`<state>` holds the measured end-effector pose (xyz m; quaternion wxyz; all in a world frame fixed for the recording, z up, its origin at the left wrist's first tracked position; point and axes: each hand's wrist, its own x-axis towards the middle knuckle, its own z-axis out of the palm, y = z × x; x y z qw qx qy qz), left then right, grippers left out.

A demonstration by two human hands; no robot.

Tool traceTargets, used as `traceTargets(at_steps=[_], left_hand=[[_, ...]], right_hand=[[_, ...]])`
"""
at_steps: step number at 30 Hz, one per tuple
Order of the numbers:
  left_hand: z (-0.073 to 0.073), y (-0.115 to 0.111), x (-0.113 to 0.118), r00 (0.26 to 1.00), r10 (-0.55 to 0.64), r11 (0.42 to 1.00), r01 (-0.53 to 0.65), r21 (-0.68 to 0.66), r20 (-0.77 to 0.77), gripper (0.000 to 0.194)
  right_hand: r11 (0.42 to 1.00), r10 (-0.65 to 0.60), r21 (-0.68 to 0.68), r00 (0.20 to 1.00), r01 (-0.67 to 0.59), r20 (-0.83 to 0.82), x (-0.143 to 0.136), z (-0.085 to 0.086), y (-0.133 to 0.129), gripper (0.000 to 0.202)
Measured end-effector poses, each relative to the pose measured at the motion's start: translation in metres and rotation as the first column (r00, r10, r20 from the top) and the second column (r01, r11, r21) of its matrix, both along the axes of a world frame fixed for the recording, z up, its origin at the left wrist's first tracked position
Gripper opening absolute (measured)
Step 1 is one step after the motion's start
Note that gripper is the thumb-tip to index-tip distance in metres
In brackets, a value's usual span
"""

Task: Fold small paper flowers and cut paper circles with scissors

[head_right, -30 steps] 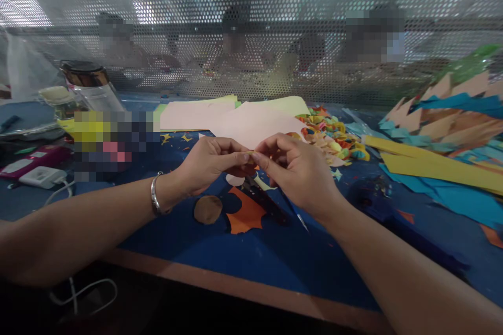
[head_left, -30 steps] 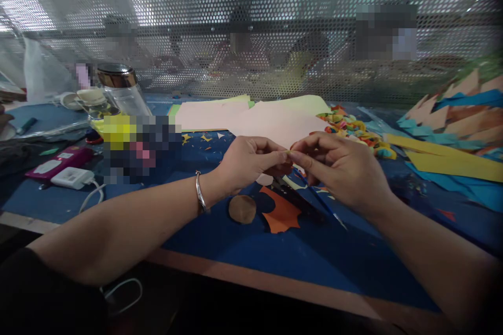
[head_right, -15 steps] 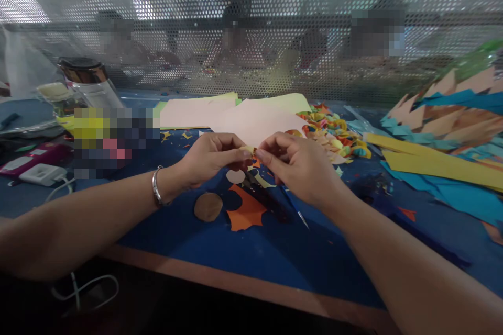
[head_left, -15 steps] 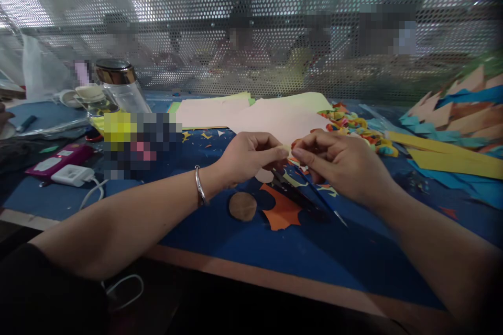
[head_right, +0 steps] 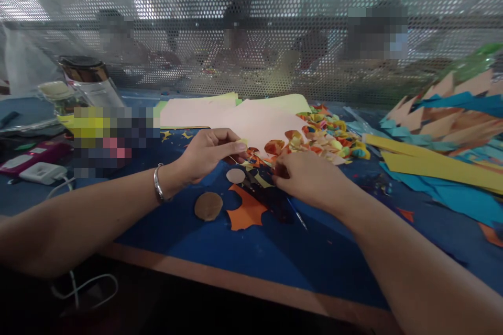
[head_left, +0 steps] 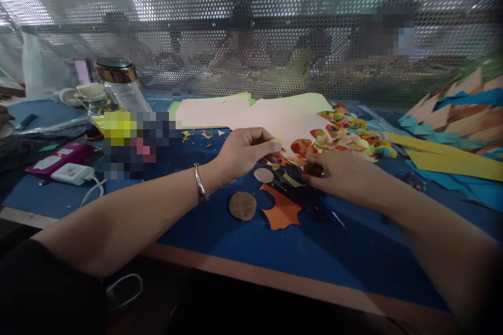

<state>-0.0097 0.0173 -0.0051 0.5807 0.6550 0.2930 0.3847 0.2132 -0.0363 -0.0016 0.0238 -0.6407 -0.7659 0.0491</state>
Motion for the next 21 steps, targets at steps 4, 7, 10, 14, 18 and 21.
traceTargets(at_steps=[4, 7, 10, 14, 18, 21], left_hand=[[0.001, 0.0, 0.001, 1.0, -0.011, 1.0, 0.01, 0.02, 0.012, 0.013], [0.001, 0.0, 0.0, 1.0, -0.005, 1.0, 0.005, 0.017, 0.009, 0.014], [-0.001, 0.002, 0.0, 0.999, 0.012, 1.0, -0.011, 0.014, -0.036, 0.014], [-0.005, 0.005, -0.001, 0.999, 0.01, 1.0, -0.011, -0.017, -0.044, 0.016], [-0.005, 0.008, 0.0, 1.0, -0.013, 0.994, 0.015, -0.108, 0.02, 0.014], [-0.003, 0.008, -0.001, 0.998, -0.037, 0.986, 0.044, -0.159, 0.045, 0.014]], right_hand=[[0.999, -0.033, -0.012, 0.999, 0.033, 0.017, -0.003, -0.002, 0.0, 0.011], [0.997, -0.07, -0.012, 0.997, 0.071, 0.044, -0.004, -0.002, 0.0, 0.012], [0.994, -0.098, 0.051, 0.995, 0.098, 0.001, -0.005, -0.001, -0.001, 0.015], [0.981, -0.026, 0.184, 0.975, 0.068, -0.221, -0.008, 0.002, -0.006, 0.016], [0.965, 0.107, 0.261, 0.923, -0.008, -0.369, -0.013, 0.003, -0.012, 0.013], [0.951, 0.17, 0.306, 0.911, -0.051, -0.375, -0.016, 0.004, -0.014, 0.011]])
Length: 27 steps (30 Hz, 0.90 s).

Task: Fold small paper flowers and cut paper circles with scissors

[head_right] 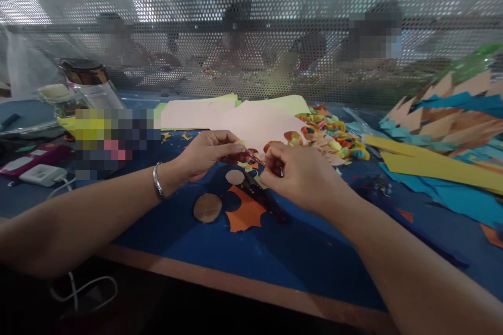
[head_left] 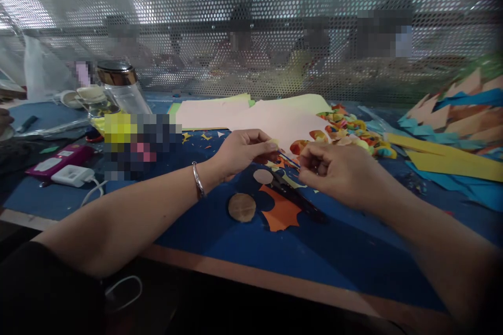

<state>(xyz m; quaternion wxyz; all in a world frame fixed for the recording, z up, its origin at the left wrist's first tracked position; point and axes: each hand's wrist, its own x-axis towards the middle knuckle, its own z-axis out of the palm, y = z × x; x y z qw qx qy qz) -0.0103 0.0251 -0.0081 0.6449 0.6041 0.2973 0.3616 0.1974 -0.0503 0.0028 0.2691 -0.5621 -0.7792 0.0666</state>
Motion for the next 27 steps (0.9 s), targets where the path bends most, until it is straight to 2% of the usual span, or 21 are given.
traceTargets(at_steps=[9, 16, 20, 24, 27], left_hand=[[0.0042, 0.0015, -0.0024, 1.0, -0.029, 0.998, 0.03, -0.062, 0.006, 0.013], [0.0066, 0.0003, -0.0019, 0.998, -0.052, 0.989, 0.048, -0.138, -0.03, 0.012], [0.0089, 0.0008, -0.0039, 0.991, -0.12, 0.98, 0.108, -0.168, -0.065, 0.014], [0.0077, 0.0037, -0.007, 0.964, -0.245, 0.964, 0.231, -0.13, -0.106, 0.014], [0.0053, 0.0033, -0.0062, 0.957, -0.268, 0.963, 0.264, -0.049, -0.11, 0.016]], right_hand=[[1.0, -0.018, 0.015, 1.0, 0.018, -0.01, 0.0005, 0.0022, 0.0003, 0.01], [0.999, 0.032, 0.01, 0.999, -0.032, 0.011, 0.0031, -0.0017, 0.0023, 0.01], [0.999, 0.045, -0.021, 0.998, -0.044, 0.041, 0.0026, -0.0011, 0.0017, 0.01], [0.994, 0.073, -0.083, 0.997, -0.07, 0.032, -0.0006, 0.0013, -0.0002, 0.009], [0.989, 0.108, -0.098, 0.994, -0.108, -0.005, -0.0027, 0.0022, -0.0014, 0.008]])
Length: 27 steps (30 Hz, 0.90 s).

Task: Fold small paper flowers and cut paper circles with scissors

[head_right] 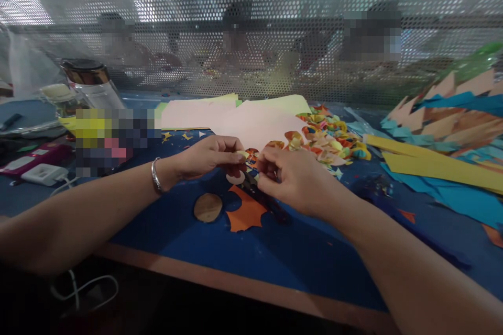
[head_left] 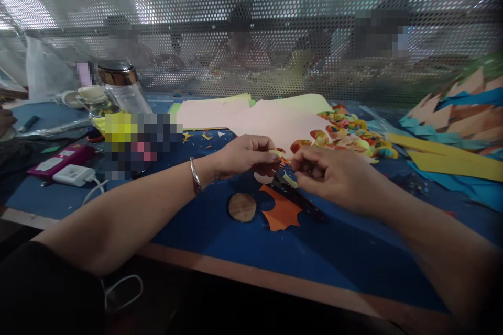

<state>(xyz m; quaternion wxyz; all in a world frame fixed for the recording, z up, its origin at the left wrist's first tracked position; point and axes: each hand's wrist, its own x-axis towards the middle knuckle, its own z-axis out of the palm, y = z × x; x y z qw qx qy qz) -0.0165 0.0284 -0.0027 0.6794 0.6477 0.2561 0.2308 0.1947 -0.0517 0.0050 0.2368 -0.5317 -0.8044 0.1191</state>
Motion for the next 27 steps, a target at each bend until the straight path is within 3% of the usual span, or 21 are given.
traceTargets(at_steps=[6, 12, 15, 18, 23, 27], left_hand=[[-0.004, -0.01, 0.009, 0.982, 0.15, 0.972, -0.167, 0.165, 0.113, 0.013], [-0.007, -0.011, 0.014, 0.951, 0.273, 0.882, -0.307, 0.357, 0.144, 0.016], [-0.005, -0.003, 0.01, 0.923, 0.357, 0.881, -0.385, 0.275, 0.148, 0.016], [-0.001, 0.004, 0.005, 0.905, 0.409, 0.894, -0.423, 0.146, 0.119, 0.017], [0.001, 0.0, 0.005, 0.945, 0.319, 0.942, -0.324, 0.084, 0.067, 0.014], [0.0, -0.009, 0.008, 0.964, 0.259, 0.962, -0.263, 0.079, 0.059, 0.014]], right_hand=[[1.0, 0.0, -0.009, 0.995, -0.001, -0.097, -0.002, -0.001, 0.0, 0.012], [1.0, -0.015, -0.008, 0.993, 0.014, -0.118, -0.002, 0.001, 0.004, 0.01], [1.0, -0.008, -0.011, 0.996, 0.007, -0.087, 0.003, 0.0, 0.007, 0.008], [0.998, 0.008, -0.07, 0.998, -0.003, 0.068, 0.01, -0.005, 0.011, 0.006], [0.987, -0.043, -0.137, 0.955, 0.087, 0.293, 0.018, -0.01, 0.017, 0.011], [0.984, -0.168, -0.038, 0.972, 0.176, 0.162, 0.015, -0.004, 0.013, 0.03]])
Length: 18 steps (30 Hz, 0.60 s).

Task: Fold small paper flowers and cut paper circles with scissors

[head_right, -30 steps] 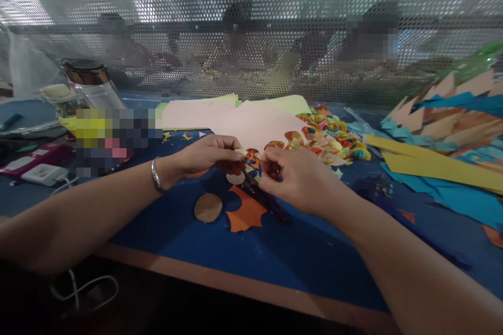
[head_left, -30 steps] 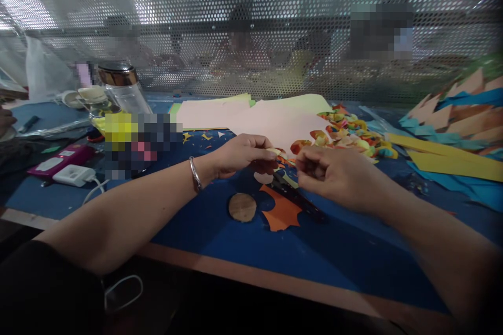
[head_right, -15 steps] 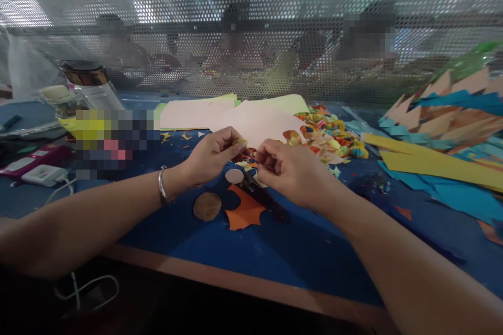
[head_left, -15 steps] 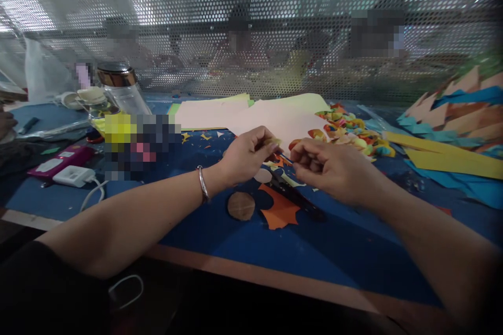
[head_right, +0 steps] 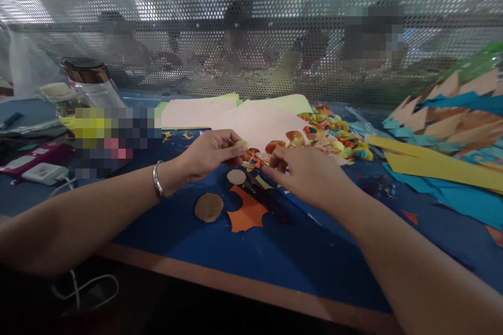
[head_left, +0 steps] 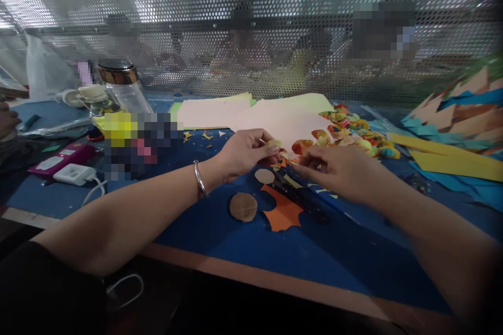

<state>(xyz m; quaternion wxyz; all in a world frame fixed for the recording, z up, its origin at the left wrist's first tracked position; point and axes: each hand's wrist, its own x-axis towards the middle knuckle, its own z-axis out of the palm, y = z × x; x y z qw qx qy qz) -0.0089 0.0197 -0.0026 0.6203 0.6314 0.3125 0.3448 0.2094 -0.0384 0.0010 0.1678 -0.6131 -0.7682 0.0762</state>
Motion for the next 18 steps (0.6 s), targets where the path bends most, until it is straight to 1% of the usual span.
traceTargets(at_steps=[1, 3, 5, 7, 9, 14, 18], left_hand=[[0.0, -0.002, 0.0, 1.0, -0.02, 1.0, 0.02, 0.003, -0.003, 0.014], [0.0, -0.005, 0.001, 0.997, -0.075, 0.997, 0.075, 0.014, -0.016, 0.017], [0.0, -0.009, 0.002, 0.99, -0.136, 0.99, 0.136, 0.023, -0.031, 0.023], [0.001, -0.012, 0.004, 0.984, -0.173, 0.985, 0.174, 0.017, -0.053, 0.028], [0.002, -0.014, 0.005, 0.98, -0.183, 0.983, 0.183, 0.0, -0.076, 0.029], [0.005, -0.013, 0.002, 0.969, -0.22, 0.975, 0.217, -0.04, -0.109, 0.024], [0.004, -0.007, -0.002, 0.949, -0.284, 0.958, 0.286, -0.006, -0.138, 0.021]], right_hand=[[0.999, -0.01, 0.03, 0.997, 0.012, -0.076, -0.002, 0.002, -0.002, 0.035], [0.999, -0.01, 0.048, 0.975, 0.021, -0.223, -0.007, 0.004, -0.005, 0.041], [0.999, 0.019, 0.04, 0.944, -0.005, -0.33, -0.011, 0.004, -0.008, 0.041], [0.997, 0.071, 0.048, 0.92, -0.057, -0.385, -0.014, 0.002, -0.01, 0.037], [0.993, 0.112, 0.071, 0.912, -0.092, -0.395, -0.015, 0.001, -0.011, 0.034], [0.991, 0.12, 0.101, 0.928, -0.089, -0.352, -0.017, 0.002, -0.012, 0.029], [0.982, 0.168, 0.138, 0.928, -0.128, -0.332, -0.018, 0.003, -0.013, 0.028]])
